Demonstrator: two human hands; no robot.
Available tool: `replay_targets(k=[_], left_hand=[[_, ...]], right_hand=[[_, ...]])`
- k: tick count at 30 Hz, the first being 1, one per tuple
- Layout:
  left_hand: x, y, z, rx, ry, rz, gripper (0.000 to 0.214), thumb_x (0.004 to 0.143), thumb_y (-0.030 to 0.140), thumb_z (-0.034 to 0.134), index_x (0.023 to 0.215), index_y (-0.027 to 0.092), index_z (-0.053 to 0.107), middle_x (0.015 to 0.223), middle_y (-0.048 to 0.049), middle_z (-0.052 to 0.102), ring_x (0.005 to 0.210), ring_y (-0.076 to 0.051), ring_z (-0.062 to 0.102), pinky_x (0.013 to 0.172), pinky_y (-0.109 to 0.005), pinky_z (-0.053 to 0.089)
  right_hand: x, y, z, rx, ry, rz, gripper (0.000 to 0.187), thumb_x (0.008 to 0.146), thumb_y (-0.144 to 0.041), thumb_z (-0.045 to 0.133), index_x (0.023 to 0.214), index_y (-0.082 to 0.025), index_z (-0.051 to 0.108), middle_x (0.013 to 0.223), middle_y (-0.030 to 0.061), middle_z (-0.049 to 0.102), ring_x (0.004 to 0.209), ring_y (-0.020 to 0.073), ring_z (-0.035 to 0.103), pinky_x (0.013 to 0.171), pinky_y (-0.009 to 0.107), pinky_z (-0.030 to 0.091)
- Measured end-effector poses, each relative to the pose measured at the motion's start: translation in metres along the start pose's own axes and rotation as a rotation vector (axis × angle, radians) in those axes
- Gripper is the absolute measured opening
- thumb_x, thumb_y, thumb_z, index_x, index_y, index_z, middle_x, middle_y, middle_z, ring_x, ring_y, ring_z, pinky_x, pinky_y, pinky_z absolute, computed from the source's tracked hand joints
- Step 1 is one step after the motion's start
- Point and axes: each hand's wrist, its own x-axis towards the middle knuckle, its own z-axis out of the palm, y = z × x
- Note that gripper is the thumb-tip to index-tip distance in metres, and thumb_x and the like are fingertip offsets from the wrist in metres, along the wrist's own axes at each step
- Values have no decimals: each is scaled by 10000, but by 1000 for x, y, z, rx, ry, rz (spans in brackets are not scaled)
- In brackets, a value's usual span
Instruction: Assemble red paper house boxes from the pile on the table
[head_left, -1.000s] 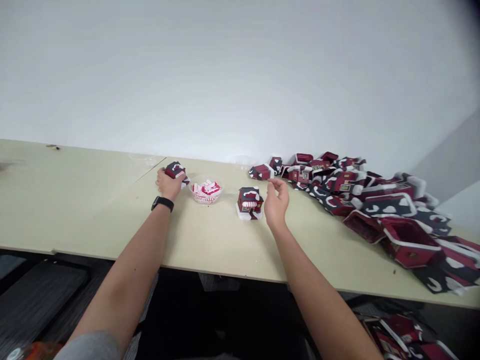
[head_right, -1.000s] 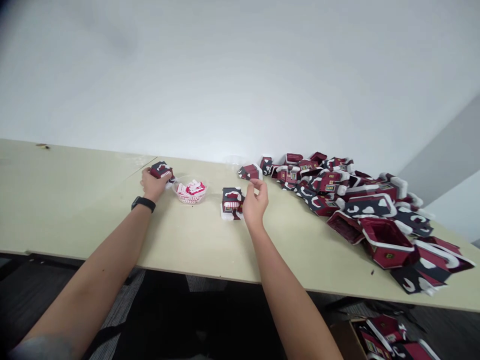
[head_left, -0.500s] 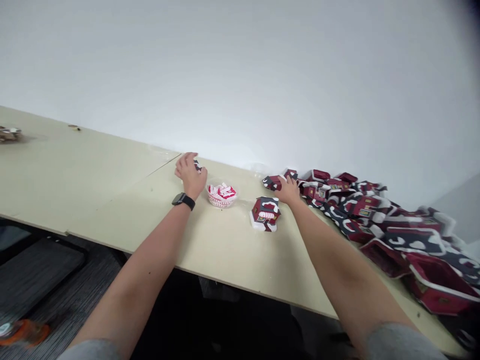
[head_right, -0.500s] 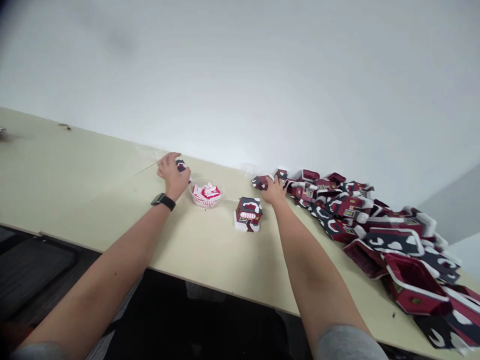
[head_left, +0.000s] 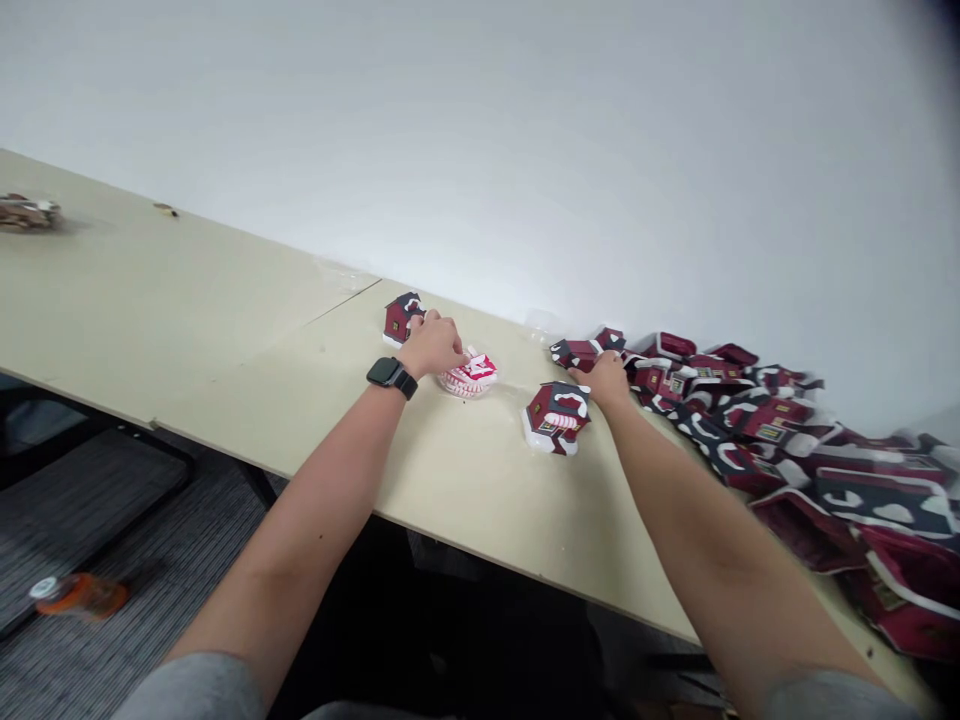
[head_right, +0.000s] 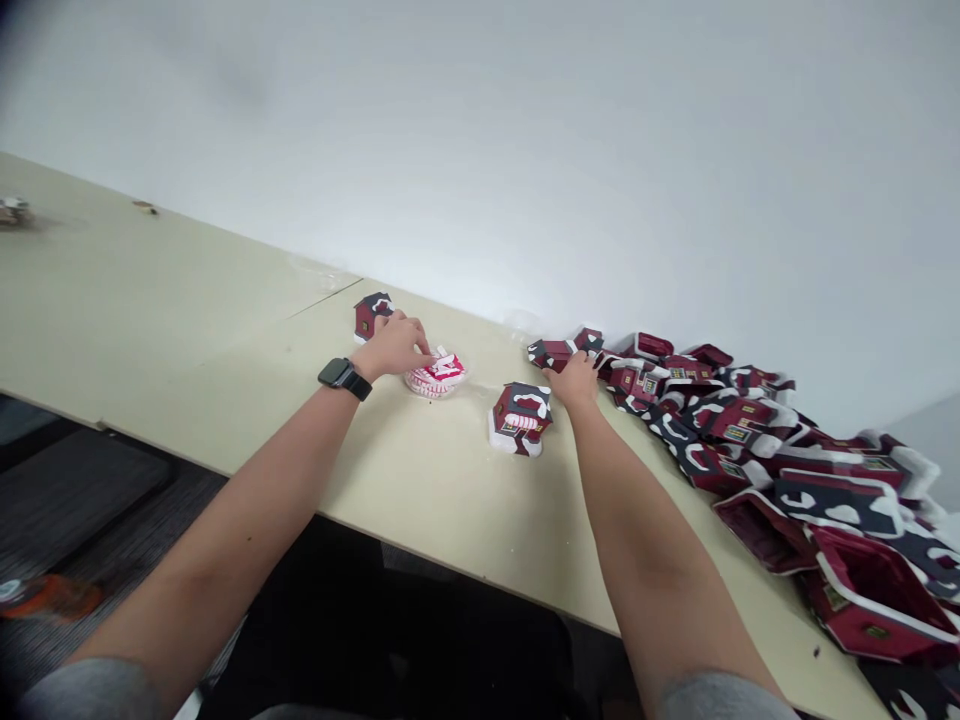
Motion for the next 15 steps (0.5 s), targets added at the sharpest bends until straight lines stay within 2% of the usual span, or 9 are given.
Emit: replay_targets(k=[4,7,15], left_hand=[[2,-4,4,-43,-4,-30,227,726,425,810,703,201,778,1005,-156,759,1159,-409,525,1100,-618,330],[3,-5,5,-89,-4,-55,169,706,362,832,679,205,777,1026,-154,759,1187,-430,531,1109,-625,310],[5,-7,7,-121,11,-64,132,695,342,834,660,224,786,1057,-153,758,1227,-461,517,1109,-648,296]], right_hand=[[-2,0,0,113,54,91,627,901,-386,741,1407,-105,502,1350,263,625,1211,382,643,1013,457,502],[-2,2,-3,145,82,118,582,944,-333,687,1444,-100,499,1290,250,681,1174,360,664,1000,447,503],[-4,11,-17,139,53,106,384,971,-344,688,1297,-143,675,1200,213,754,1161,347,681,1005,423,500]])
